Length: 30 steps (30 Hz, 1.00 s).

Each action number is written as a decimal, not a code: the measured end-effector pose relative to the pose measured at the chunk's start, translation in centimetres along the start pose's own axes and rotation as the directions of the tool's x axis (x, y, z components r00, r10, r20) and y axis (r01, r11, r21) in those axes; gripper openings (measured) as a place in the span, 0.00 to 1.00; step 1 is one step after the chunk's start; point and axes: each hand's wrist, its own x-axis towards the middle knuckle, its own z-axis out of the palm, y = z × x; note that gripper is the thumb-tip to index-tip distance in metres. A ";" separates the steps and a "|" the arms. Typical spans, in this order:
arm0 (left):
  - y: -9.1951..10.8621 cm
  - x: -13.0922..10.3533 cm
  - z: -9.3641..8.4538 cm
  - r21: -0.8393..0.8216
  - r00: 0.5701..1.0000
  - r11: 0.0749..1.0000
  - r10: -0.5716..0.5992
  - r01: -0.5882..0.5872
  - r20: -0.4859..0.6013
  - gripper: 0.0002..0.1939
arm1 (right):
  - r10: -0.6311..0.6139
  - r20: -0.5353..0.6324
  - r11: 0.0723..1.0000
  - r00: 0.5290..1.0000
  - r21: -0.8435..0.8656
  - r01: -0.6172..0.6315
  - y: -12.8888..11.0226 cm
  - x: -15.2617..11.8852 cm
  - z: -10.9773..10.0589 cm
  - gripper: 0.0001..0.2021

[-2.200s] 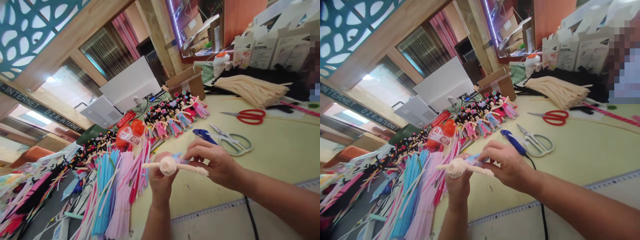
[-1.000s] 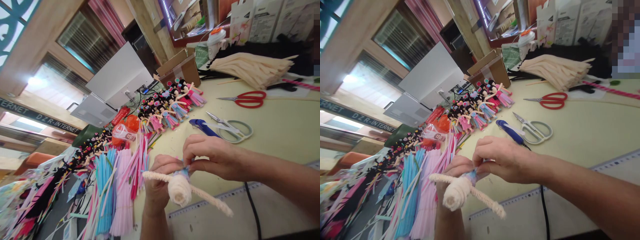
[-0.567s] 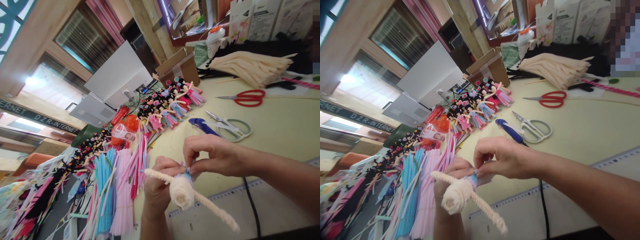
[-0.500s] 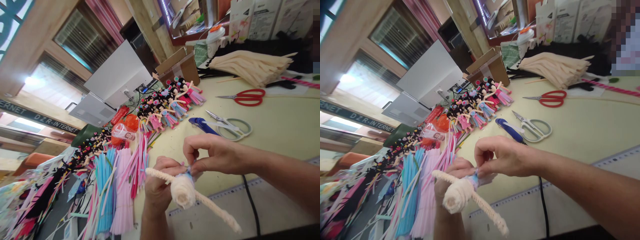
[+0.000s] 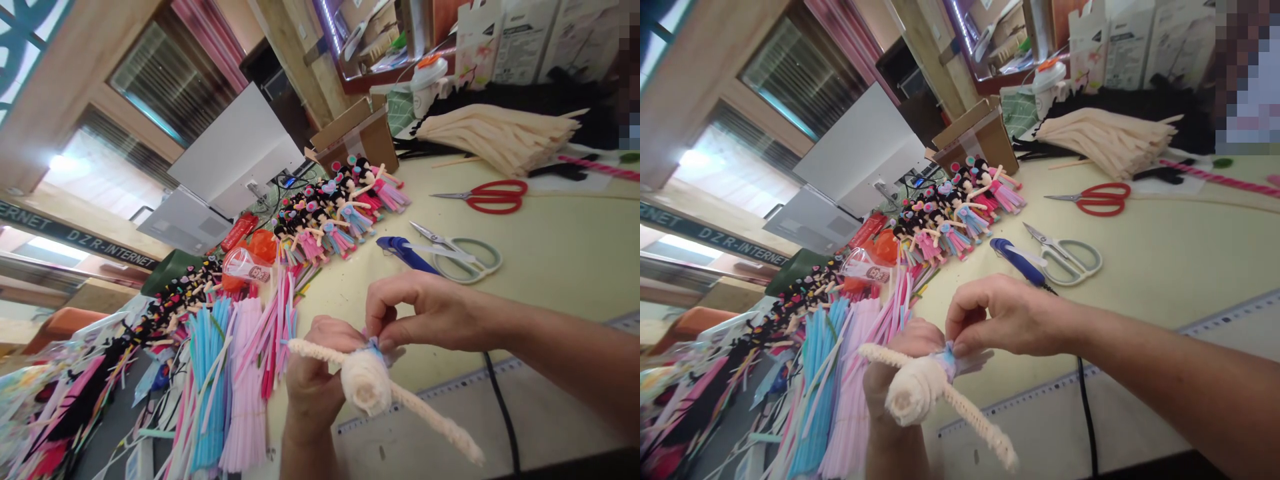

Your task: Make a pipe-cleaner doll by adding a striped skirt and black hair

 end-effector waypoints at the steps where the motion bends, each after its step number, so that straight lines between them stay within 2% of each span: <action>1: 0.0 0.0 -0.1 -0.003 1.000 1.000 0.003 -0.003 0.015 0.08 | 0.005 0.002 1.000 1.000 0.007 -0.005 0.0 0.0 0.0 0.02; 5: -0.1 -0.3 -0.4 -0.015 0.997 1.000 0.021 -0.020 0.080 0.05 | 0.058 0.058 0.990 0.997 0.124 -0.065 0.4 0.1 -0.1 0.01; 10: -0.1 -0.7 -0.5 0.008 0.992 1.000 0.002 -0.003 0.122 0.14 | 0.108 0.153 0.955 0.982 0.260 -0.145 0.8 0.4 -0.3 0.02; 13: 0.3 -0.4 -0.4 0.034 0.990 0.999 0.033 -0.038 0.140 0.10 | 0.123 0.180 0.941 0.976 0.291 -0.172 0.7 0.4 -0.3 0.03; 17: 0.5 0.0 -0.3 0.051 0.990 0.997 0.056 -0.063 0.132 0.07 | 0.077 0.219 0.944 0.973 0.298 -0.142 0.5 0.4 -0.3 0.06; 22: 0.2 -0.4 -0.3 -0.003 0.991 1.000 0.011 -0.011 0.131 0.07 | 0.006 0.235 0.955 0.972 0.289 -0.075 0.6 0.4 -0.2 0.06; 30: 0.1 -0.7 -0.3 -0.048 0.993 0.999 -0.012 0.018 0.115 0.09 | 0.023 0.243 0.949 0.970 0.300 -0.098 0.5 0.4 -0.2 0.03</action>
